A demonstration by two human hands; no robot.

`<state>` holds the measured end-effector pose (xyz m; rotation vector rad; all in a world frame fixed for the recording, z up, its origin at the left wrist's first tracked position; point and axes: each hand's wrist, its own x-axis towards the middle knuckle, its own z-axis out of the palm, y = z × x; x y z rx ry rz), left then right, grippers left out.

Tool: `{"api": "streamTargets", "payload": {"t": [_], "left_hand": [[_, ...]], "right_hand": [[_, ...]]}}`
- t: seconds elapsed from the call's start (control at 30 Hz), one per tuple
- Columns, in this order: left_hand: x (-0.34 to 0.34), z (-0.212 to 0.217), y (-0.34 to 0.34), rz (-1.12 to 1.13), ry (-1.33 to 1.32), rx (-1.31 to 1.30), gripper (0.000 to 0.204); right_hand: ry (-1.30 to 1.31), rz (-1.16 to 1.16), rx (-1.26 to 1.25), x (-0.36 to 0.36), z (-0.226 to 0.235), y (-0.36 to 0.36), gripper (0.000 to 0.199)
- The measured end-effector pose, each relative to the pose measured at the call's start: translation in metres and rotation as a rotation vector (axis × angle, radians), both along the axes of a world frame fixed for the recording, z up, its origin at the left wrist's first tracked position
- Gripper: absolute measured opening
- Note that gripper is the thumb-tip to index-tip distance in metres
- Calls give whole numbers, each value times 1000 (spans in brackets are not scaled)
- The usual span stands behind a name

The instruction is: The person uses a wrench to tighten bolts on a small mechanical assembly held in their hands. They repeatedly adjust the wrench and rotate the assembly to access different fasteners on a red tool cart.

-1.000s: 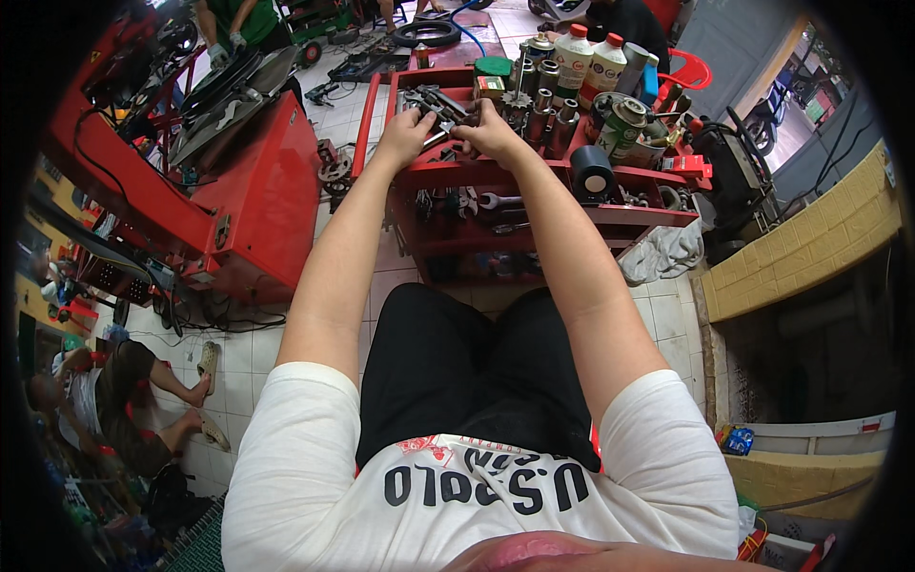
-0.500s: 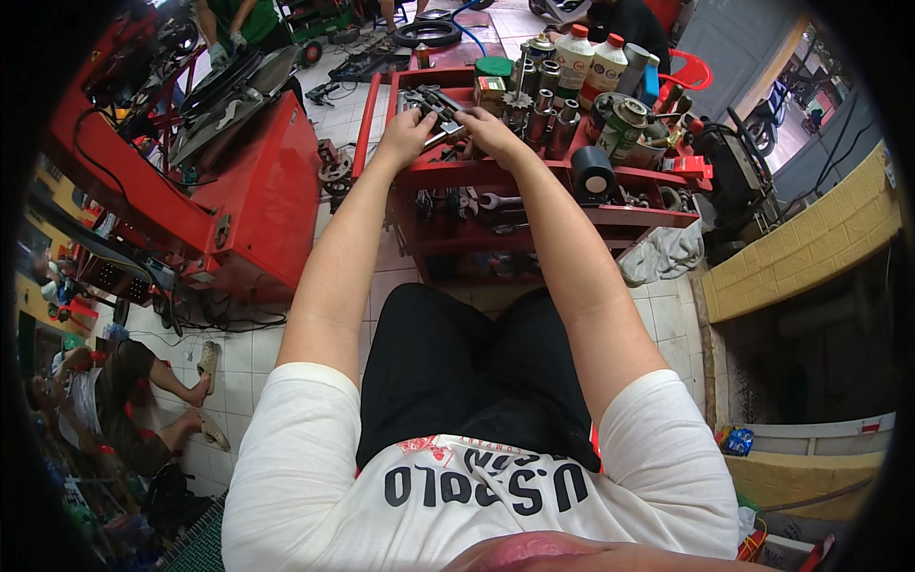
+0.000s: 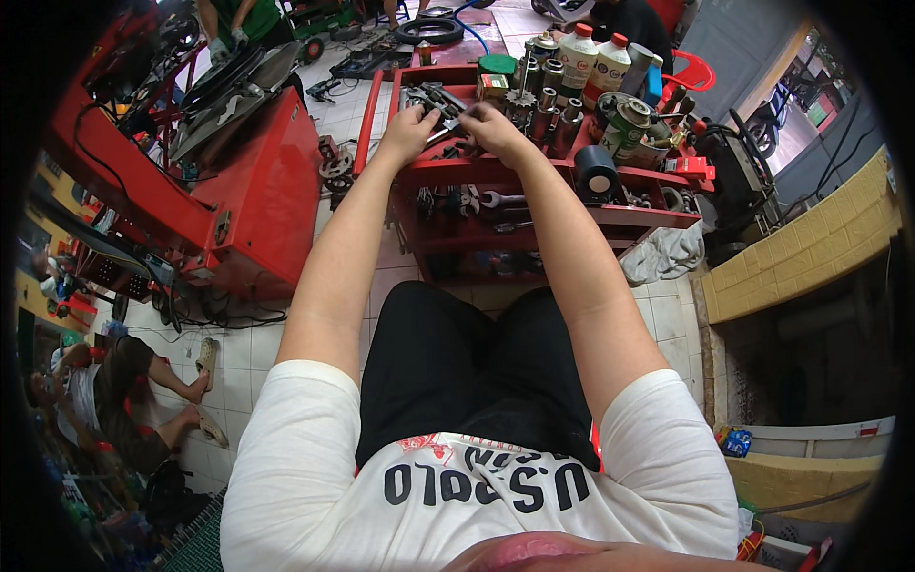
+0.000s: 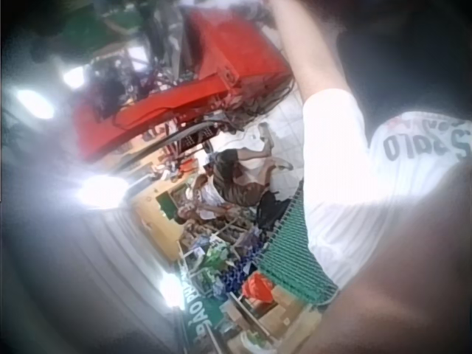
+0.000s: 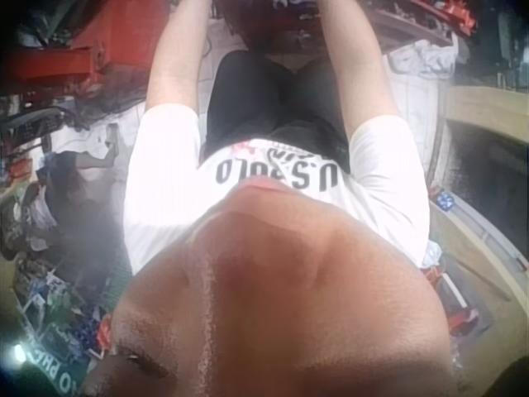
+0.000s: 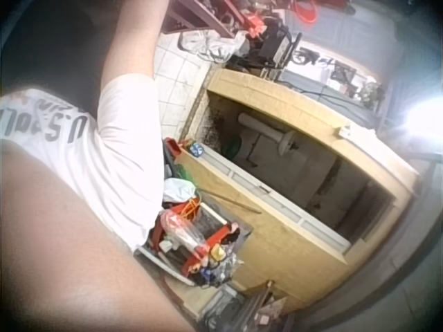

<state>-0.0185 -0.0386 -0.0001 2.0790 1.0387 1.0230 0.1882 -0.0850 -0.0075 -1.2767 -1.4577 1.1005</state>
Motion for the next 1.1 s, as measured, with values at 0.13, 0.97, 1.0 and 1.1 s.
{"api": "streamTargets", "payload": {"t": [0.13, 0.97, 1.0, 1.1], "left_hand": [[-12, -2, -1, 24, 12, 10, 42], [0, -1, 5, -10, 61, 14, 44], [1, -2, 7, -16, 54, 20, 43], [-2, -8, 10, -18, 22, 31, 42]], "right_hand": [[10, -83, -9, -23, 18, -18, 39], [114, -4, -87, -1, 7, -4, 42], [121, 8, -85, 0, 4, 0, 47], [42, -46, -3, -6, 0, -4, 49]]}}
